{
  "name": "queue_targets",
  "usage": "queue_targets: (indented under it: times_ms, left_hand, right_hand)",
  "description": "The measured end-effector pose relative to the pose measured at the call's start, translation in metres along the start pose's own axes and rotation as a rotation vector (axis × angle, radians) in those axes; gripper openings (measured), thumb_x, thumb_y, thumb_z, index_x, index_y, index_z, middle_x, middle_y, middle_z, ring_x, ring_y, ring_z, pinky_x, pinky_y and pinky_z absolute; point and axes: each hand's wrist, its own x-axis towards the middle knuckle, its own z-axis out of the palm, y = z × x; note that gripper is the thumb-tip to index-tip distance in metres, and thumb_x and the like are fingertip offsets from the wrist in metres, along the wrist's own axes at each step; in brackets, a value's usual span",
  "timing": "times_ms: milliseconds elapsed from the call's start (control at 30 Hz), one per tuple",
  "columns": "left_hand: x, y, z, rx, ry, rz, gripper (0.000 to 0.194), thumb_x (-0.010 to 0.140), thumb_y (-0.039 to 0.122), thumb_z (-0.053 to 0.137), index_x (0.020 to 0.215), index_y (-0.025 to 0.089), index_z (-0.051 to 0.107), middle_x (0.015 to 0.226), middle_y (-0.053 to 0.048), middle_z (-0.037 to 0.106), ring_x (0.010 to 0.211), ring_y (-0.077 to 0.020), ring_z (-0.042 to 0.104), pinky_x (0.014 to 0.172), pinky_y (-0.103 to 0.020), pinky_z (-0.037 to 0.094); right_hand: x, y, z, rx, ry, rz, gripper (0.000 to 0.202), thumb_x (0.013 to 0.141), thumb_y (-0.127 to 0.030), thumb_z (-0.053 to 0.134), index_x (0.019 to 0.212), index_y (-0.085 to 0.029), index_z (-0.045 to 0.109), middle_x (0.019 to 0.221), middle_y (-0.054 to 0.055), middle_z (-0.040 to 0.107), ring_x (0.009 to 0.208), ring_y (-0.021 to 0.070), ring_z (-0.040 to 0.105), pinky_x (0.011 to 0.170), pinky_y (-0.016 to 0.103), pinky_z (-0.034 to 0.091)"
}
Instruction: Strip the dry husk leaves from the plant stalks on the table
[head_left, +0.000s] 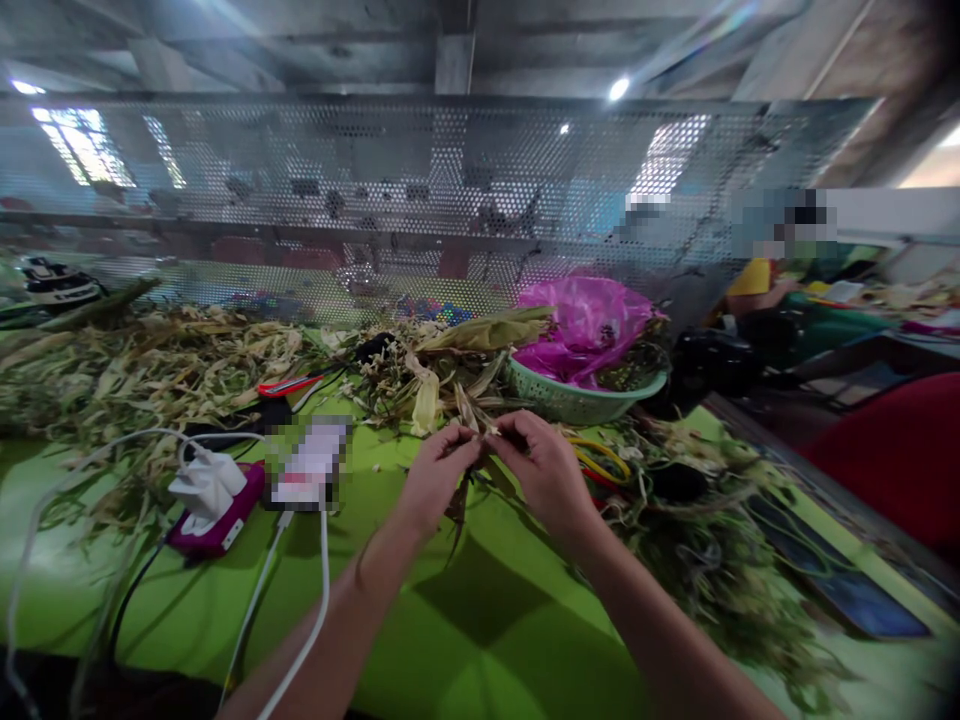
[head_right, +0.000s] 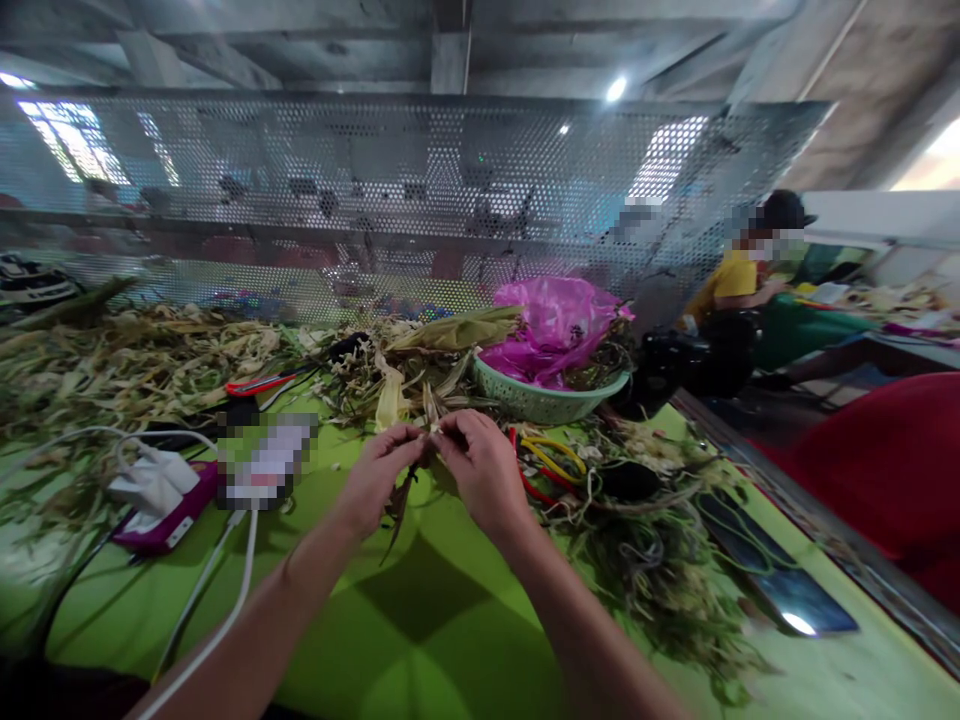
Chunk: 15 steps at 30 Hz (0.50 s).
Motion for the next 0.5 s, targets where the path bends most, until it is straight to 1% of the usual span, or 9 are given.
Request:
queue_targets:
  times_ms: [100,200,233,267,300,367,433,500]
  left_hand:
    - [0.000,0.002,-0.002,-0.033,-0.031,-0.026,0.019,0.069,0.033,0.073,0.073,0.016,0.067,0.069,0.001,0.059,0.067,-0.0101,0.050,0.065,-0.022,0.039]
    - [0.002,0.004,-0.005,-0.084,-0.056,-0.066,0.021,0.063,0.031,0.079,0.072,0.015,0.068,0.068,0.000,0.060,0.064,-0.0092,0.051,0.064,-0.021,0.040]
    - [0.004,0.004,-0.006,-0.107,-0.044,-0.068,0.021,0.061,0.029,0.080,0.071,0.015,0.068,0.067,0.000,0.060,0.064,-0.0089,0.051,0.064,-0.021,0.041]
    - [0.005,0.005,-0.008,-0.129,-0.020,-0.064,0.021,0.059,0.028,0.081,0.070,0.015,0.068,0.067,0.000,0.061,0.063,-0.0086,0.052,0.064,-0.021,0.041]
    - [0.007,0.006,-0.009,-0.159,0.028,-0.048,0.021,0.058,0.027,0.082,0.070,0.015,0.068,0.067,0.001,0.061,0.063,-0.0083,0.052,0.064,-0.021,0.042]
    - [0.010,0.008,-0.012,-0.233,0.150,0.002,0.022,0.059,0.026,0.082,0.071,0.017,0.067,0.068,0.002,0.062,0.063,-0.0080,0.054,0.065,-0.021,0.043]
    - [0.012,0.010,-0.014,-0.311,0.260,0.043,0.023,0.059,0.026,0.082,0.073,0.017,0.065,0.069,0.003,0.063,0.063,-0.0081,0.055,0.066,-0.022,0.044]
    - [0.013,0.011,-0.015,-0.366,0.312,0.060,0.026,0.058,0.025,0.082,0.075,0.018,0.064,0.071,0.003,0.063,0.064,-0.0086,0.056,0.067,-0.023,0.044]
  right_hand:
    - [0.000,0.002,0.000,0.017,-0.007,-0.012,0.010,0.086,-0.027,0.058,0.083,-0.019,0.062,0.082,0.004,0.065,0.081,0.0189,0.058,0.075,0.029,0.043]
    - [-0.001,0.004,0.004,0.131,-0.018,0.056,0.012,0.085,-0.031,0.060,0.083,-0.019,0.063,0.080,0.003,0.064,0.078,0.0177,0.058,0.073,0.029,0.043]
    - [-0.001,0.003,0.005,0.177,-0.013,0.085,0.013,0.084,-0.031,0.060,0.083,-0.019,0.063,0.080,0.003,0.064,0.076,0.0171,0.057,0.073,0.028,0.043]
    - [-0.001,0.002,0.006,0.227,-0.002,0.116,0.013,0.084,-0.031,0.061,0.084,-0.018,0.063,0.080,0.002,0.064,0.076,0.0166,0.056,0.072,0.028,0.043]
    - [-0.001,0.000,0.007,0.285,0.010,0.149,0.014,0.083,-0.032,0.061,0.087,-0.018,0.064,0.081,0.002,0.064,0.076,0.0162,0.056,0.072,0.028,0.043]
    - [-0.002,-0.005,0.009,0.429,0.022,0.218,0.019,0.083,-0.033,0.062,0.094,-0.019,0.063,0.086,0.002,0.064,0.078,0.0155,0.055,0.072,0.027,0.043]
    - [-0.003,-0.010,0.013,0.595,-0.015,0.287,0.025,0.081,-0.035,0.066,0.100,-0.020,0.062,0.092,0.002,0.063,0.082,0.0152,0.056,0.074,0.027,0.043]
    - [-0.005,-0.015,0.020,0.758,-0.087,0.350,0.029,0.078,-0.035,0.069,0.102,-0.021,0.062,0.097,0.002,0.064,0.088,0.0152,0.056,0.080,0.027,0.043]
